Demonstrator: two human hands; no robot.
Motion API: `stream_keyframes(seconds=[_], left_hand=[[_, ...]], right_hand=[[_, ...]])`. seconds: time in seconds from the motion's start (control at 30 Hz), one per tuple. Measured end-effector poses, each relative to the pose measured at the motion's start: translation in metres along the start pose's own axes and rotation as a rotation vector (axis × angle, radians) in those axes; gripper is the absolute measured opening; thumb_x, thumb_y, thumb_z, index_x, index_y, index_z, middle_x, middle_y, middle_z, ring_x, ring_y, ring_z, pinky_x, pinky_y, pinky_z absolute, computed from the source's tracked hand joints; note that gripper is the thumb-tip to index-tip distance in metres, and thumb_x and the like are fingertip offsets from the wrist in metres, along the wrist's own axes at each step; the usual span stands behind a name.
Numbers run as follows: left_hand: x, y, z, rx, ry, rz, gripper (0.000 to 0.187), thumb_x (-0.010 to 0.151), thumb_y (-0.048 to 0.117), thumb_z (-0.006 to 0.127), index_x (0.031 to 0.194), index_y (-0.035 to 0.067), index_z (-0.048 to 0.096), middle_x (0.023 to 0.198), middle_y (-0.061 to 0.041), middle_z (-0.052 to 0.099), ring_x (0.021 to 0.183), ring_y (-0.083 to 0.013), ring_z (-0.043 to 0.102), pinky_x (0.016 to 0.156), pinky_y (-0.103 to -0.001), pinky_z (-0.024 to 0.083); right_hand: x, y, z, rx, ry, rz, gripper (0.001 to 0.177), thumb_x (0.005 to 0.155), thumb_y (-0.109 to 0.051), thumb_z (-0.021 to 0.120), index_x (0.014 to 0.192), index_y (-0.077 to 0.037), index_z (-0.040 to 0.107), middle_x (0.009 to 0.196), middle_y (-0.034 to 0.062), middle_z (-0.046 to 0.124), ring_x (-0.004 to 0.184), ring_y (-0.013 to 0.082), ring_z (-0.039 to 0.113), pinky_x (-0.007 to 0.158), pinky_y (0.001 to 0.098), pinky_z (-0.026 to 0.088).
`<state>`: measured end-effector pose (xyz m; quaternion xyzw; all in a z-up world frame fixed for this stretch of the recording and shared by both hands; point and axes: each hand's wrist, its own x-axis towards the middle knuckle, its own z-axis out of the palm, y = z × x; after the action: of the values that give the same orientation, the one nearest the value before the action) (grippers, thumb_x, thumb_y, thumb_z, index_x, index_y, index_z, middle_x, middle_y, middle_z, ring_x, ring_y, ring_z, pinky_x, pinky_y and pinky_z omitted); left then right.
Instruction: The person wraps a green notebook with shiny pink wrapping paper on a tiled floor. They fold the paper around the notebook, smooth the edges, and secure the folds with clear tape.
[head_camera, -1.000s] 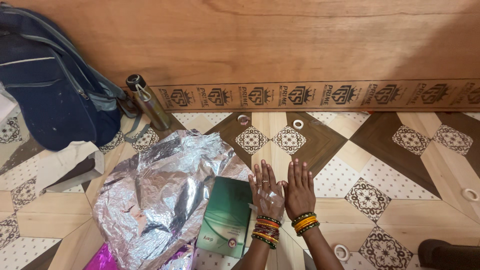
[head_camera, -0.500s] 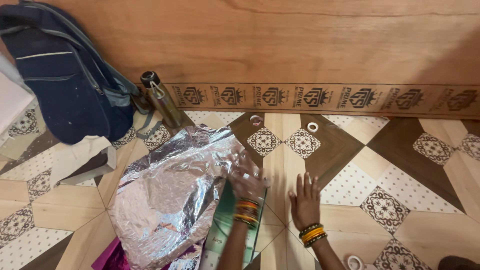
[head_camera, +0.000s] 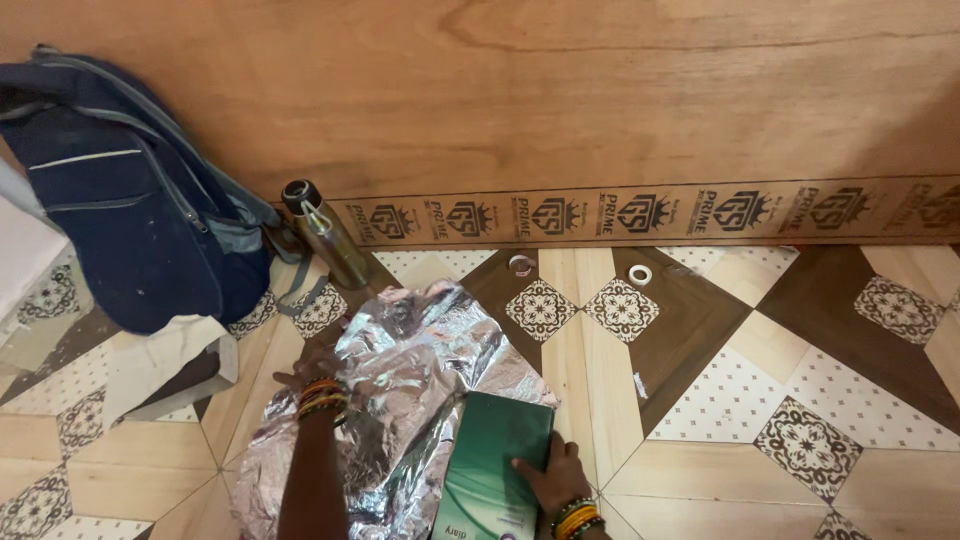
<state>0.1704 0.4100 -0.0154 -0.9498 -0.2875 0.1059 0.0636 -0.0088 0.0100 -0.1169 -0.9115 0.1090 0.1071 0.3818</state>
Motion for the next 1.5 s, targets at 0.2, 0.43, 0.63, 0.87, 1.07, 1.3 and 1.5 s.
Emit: stream_keyframes(seconds=[0.2,0.43,0.63,0.87,1.07,1.3,1.5], left_hand=[[0.001,0.001,-0.010,-0.060,0.105,0.230,0.055,0.088,0.040,0.051,0.134,0.010,0.048,0.131,-0.011,0.041,0.121,-0.0296,0.039,0.095,-0.054,0.031],[-0.129,0.058,0.045,-0.074,0.407,0.700,0.046,0.085,0.031,0.058,0.125,0.009,0.057,0.118,-0.010,0.053,0.109,-0.0272,0.050,0.087,-0.050,0.041],[-0.268,0.146,0.090,-0.077,0.630,1.051,0.038,0.083,0.024,0.064,0.118,0.008,0.065,0.107,-0.009,0.062,0.099,-0.0251,0.059,0.080,-0.046,0.050],[-0.335,0.164,0.048,0.318,0.536,1.189,0.034,0.079,0.020,0.074,0.109,0.003,0.070,0.097,-0.012,0.069,0.083,-0.0261,0.067,0.075,-0.051,0.055],[-0.358,0.138,0.025,0.198,0.149,1.166,0.031,0.086,0.020,0.075,0.103,-0.005,0.070,0.093,-0.017,0.069,0.061,-0.0195,0.065,0.055,-0.040,0.057],[-0.381,0.131,0.094,0.067,0.290,1.136,0.024,0.080,0.020,0.070,0.092,0.000,0.070,0.081,-0.012,0.069,0.068,-0.0218,0.066,0.053,-0.040,0.052],[-0.396,0.136,0.167,-0.056,0.373,1.033,0.027,0.096,0.017,0.059,0.118,0.002,0.064,0.101,-0.012,0.066,0.084,-0.0245,0.065,0.064,-0.039,0.051]], right_hand=[[-0.002,-0.021,-0.001,-0.162,0.129,-0.095,0.123,0.058,-0.061,0.091,0.147,0.002,0.034,0.116,0.0220,0.053,0.107,0.0405,0.055,0.086,0.0496,0.054],[0.047,0.031,-0.087,-0.282,0.599,-0.357,0.092,0.077,-0.063,0.071,0.142,-0.004,0.044,0.144,0.0183,0.052,0.134,0.0340,0.049,0.113,0.0506,0.041],[0.021,0.051,-0.162,-0.886,-0.194,-0.050,0.105,0.091,-0.082,0.023,0.162,-0.010,-0.004,0.172,0.0085,-0.010,0.157,0.0243,-0.008,0.125,0.0492,-0.003],[-0.040,0.130,-0.167,-1.139,-0.359,-0.532,0.083,0.101,-0.060,0.032,0.157,-0.002,0.012,0.151,0.0210,0.017,0.134,0.0354,0.020,0.111,0.0535,0.019],[-0.051,0.197,-0.175,-0.933,-0.074,-1.090,0.054,0.090,-0.024,0.053,0.138,0.001,0.049,0.118,0.0242,0.066,0.096,0.0382,0.068,0.088,0.0524,0.056],[-0.023,0.082,-0.143,-0.077,0.088,-0.501,0.017,0.088,-0.016,0.072,0.105,-0.013,0.072,0.102,0.0059,0.074,0.077,0.0199,0.075,0.067,0.0323,0.062],[-0.036,0.056,-0.097,0.396,-0.021,-0.315,0.018,0.089,-0.011,0.074,0.106,-0.008,0.076,0.096,0.0072,0.079,0.081,0.0171,0.075,0.071,0.0313,0.062]])
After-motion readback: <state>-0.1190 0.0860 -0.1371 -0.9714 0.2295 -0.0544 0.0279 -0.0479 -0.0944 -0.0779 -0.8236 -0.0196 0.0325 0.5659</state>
